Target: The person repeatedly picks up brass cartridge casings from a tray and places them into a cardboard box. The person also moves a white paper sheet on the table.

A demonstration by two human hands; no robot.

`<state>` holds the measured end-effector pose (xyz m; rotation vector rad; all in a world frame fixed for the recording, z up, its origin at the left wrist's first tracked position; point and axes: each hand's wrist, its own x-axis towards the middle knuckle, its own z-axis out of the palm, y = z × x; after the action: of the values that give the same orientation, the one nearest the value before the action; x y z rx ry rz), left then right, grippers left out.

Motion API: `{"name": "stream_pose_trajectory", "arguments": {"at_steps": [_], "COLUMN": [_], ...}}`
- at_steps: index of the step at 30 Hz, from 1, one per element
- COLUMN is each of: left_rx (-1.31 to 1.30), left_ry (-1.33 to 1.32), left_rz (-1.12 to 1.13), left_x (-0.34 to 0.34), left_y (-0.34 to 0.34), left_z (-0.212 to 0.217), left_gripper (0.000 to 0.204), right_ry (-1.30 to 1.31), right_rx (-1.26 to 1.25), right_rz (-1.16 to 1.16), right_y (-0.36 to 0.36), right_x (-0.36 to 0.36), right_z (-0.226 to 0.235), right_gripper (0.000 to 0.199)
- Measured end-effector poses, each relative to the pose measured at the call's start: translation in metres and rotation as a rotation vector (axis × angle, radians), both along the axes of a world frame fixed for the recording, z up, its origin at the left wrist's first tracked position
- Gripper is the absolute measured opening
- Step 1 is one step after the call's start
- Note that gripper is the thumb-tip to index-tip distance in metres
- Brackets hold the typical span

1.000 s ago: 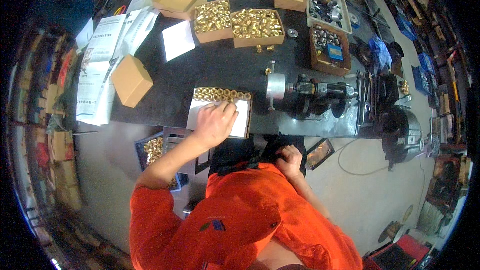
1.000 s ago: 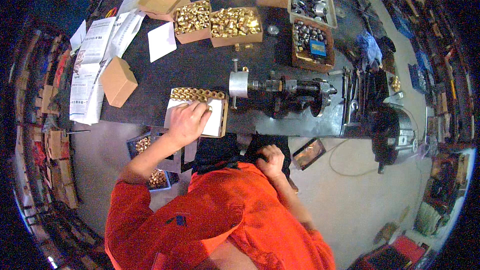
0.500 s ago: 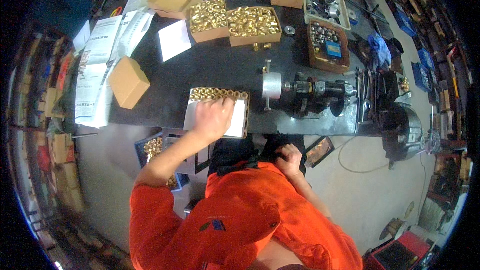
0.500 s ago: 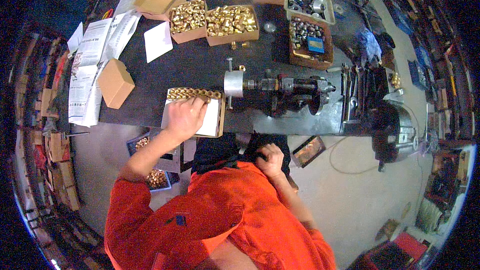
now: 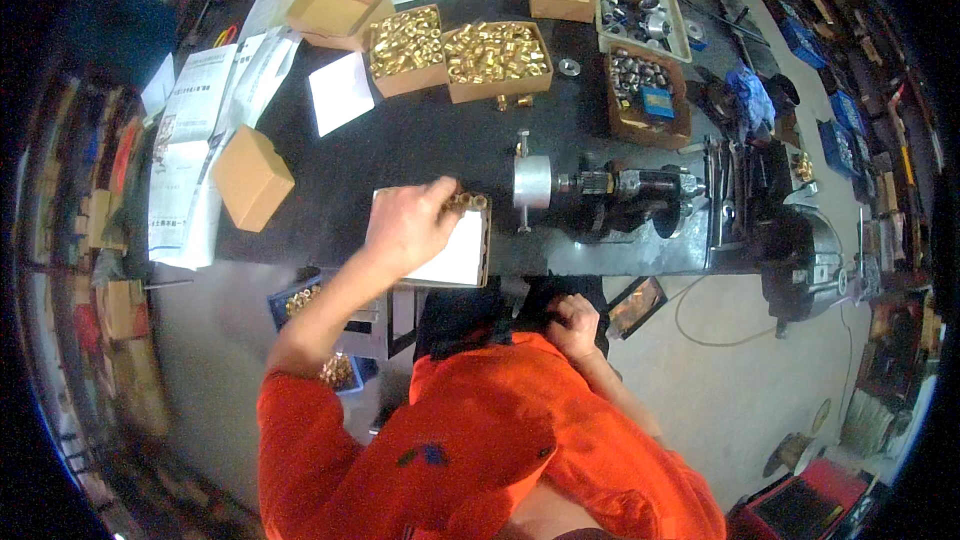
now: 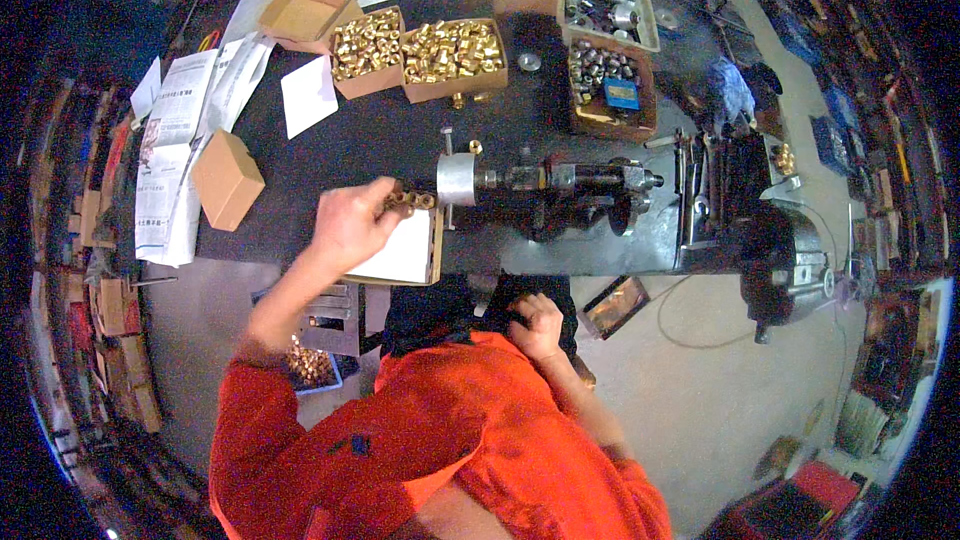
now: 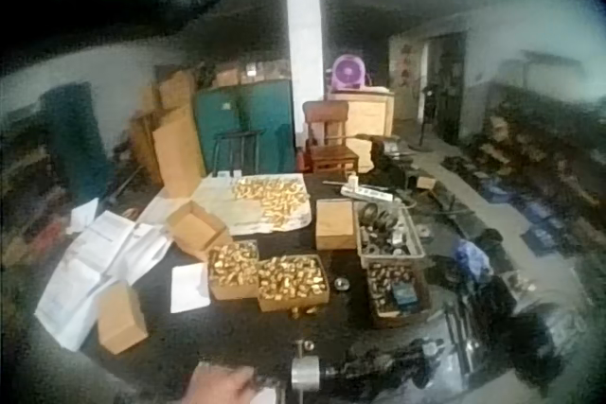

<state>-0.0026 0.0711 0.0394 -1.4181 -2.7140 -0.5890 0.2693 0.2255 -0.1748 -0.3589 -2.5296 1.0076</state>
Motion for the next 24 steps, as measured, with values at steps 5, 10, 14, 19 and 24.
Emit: {"name": "stream_pose_trajectory", "arguments": {"at_steps": [5, 10, 14, 19, 24], "left_rx": [0.017, -0.128, -0.229, -0.428, -0.349], "left_ry": [-0.250, -0.228, -0.228, -0.057, -0.023], "left_rz": [-0.005, -0.144, -0.296, -0.471, -0.498], "left_x": [-0.062, -0.104, -0.091, -0.079, -0.084], "left_y": [0.035, 0.083, 0.113, 0.137, 0.138], "left_z": [0.014, -0.024, -0.035, -0.052, -0.060], "left_gripper": [0.019, 0.023, 0.033, 0.029, 0.020], "right_ry": [-0.006, 0.003, -0.016, -0.025, -0.027], "right_rx": [-0.003, -0.003, -0.013, -0.002, 0.014], "right_rz": [0.023, 0.012, 0.011, 0.030, 0.026], "right_y": [0.001, 0.002, 0.003, 0.003, 0.003], "right_x": [-0.001, -0.001, 0.000, -0.002, -0.001], "right_z": [0.001, 0.003, 0.003, 0.008, 0.007], "right_gripper": [0.022, 0.022, 0.023, 0.023, 0.022]}}
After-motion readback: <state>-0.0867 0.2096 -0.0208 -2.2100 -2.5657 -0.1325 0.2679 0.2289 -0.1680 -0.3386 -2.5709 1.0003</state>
